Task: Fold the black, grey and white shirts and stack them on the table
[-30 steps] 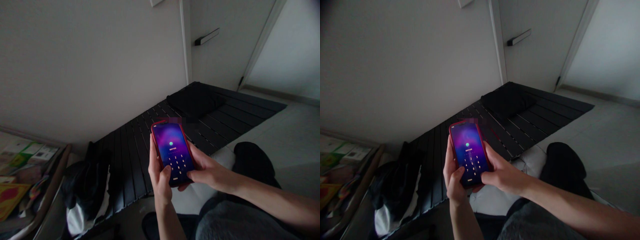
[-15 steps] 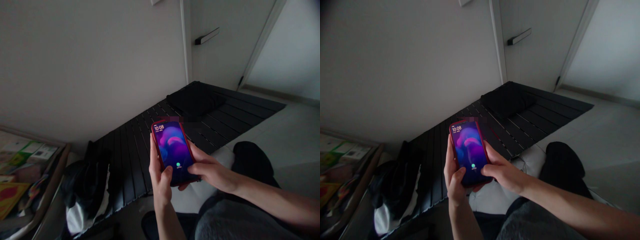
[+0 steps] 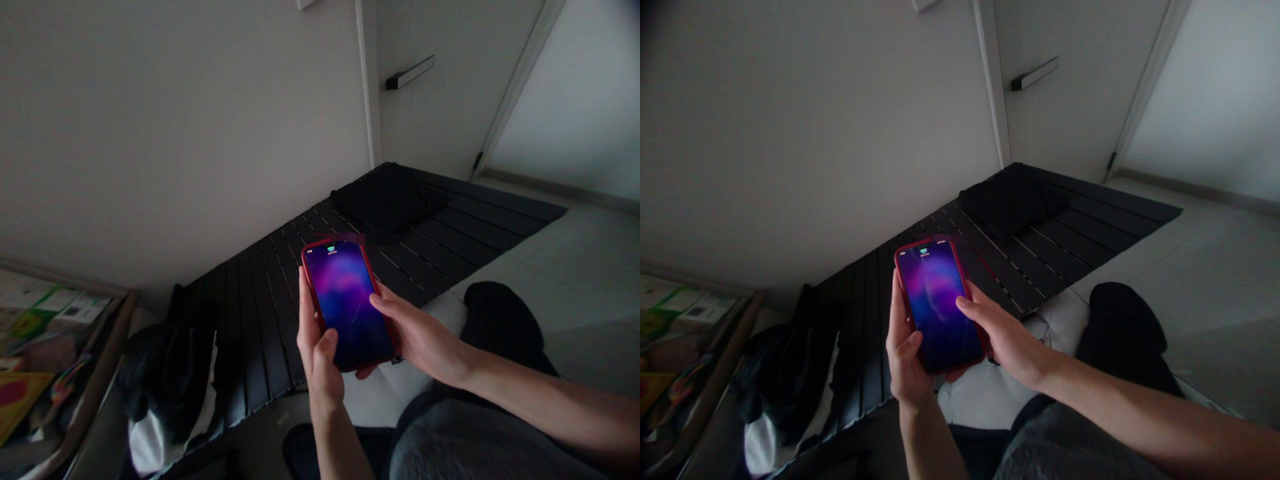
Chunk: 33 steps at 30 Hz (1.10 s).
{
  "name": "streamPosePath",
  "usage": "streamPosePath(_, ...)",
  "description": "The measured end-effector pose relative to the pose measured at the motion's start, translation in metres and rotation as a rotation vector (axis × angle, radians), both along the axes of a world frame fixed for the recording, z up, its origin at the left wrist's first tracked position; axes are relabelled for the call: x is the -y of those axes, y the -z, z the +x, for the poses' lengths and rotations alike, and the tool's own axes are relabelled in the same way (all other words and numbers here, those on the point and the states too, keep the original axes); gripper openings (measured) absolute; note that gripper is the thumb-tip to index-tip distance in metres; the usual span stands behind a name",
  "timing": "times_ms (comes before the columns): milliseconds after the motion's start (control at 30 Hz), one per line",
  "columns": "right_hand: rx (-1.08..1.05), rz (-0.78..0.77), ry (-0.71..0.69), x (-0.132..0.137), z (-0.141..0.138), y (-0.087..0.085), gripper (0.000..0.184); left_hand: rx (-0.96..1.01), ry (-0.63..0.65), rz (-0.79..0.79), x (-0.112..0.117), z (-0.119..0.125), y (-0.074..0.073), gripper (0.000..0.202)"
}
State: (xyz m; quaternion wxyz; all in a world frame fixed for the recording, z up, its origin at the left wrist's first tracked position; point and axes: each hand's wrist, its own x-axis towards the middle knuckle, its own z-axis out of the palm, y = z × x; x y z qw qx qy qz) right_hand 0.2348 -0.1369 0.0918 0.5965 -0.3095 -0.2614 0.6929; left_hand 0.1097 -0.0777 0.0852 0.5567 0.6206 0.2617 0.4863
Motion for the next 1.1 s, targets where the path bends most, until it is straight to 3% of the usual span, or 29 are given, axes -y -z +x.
streamPosePath(167, -0.071, -0.050, -0.030, 0.0014, 0.0009, 0.0027, 0.071, 0.035, -0.005, -0.035, 0.0005, 0.0002, 0.0002, 0.067)
streamPosePath(333, -0.047, 0.007, -0.065, 0.0034, 0.0028, 0.0070, 0.084, 0.044, 0.005, -0.052, 0.0009, 0.0005, -0.0005, 0.068)
streamPosePath(600, -0.014, 0.005, -0.063, 0.0029, 0.0018, 0.0089, 0.082, 0.010, 0.015, -0.011, -0.0004, -0.0004, 0.0010, 0.070)
streamPosePath(767, 0.057, 0.026, -0.051, 0.0016, -0.0005, 0.0085, 0.094, 0.000, 0.014, -0.004, -0.0020, -0.0007, 0.0010, 0.071)
streamPosePath(1100, 0.028, 0.074, -0.059, 0.0035, 0.0001, 0.0097, 0.087, -0.108, -0.042, 0.055, -0.0005, -0.0035, 0.0000, 0.075)
